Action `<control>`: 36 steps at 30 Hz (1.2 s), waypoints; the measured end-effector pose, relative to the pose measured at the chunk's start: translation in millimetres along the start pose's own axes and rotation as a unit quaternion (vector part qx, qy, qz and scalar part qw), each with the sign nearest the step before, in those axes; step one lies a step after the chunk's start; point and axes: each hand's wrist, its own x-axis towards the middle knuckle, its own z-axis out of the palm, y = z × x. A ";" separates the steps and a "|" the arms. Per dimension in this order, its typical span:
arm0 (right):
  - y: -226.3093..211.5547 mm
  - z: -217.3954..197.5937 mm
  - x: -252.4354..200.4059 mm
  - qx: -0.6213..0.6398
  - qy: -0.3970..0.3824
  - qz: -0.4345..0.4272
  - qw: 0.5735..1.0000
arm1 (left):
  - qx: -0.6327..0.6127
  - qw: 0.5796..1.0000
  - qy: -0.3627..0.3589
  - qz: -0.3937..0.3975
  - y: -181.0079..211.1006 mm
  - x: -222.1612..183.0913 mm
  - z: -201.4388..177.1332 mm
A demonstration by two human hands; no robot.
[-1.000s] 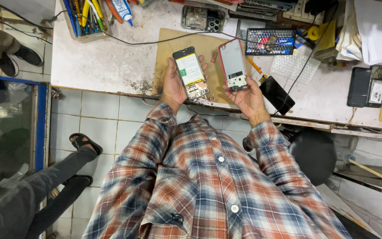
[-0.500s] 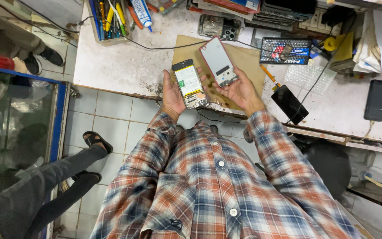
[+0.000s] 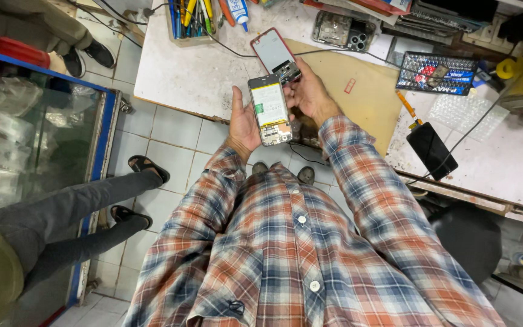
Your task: The person disassembles a smartphone, removes the battery, and uses a plastic pry tool to separate the screen from the frame. They then apply adhesive to the frame and reassemble the device, connecting internal components.
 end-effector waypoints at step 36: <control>54.2 -11.8 -103.7 0.258 0.077 -0.129 0.954 | 0.050 0.989 0.007 0.139 -6.0 30.4 31.0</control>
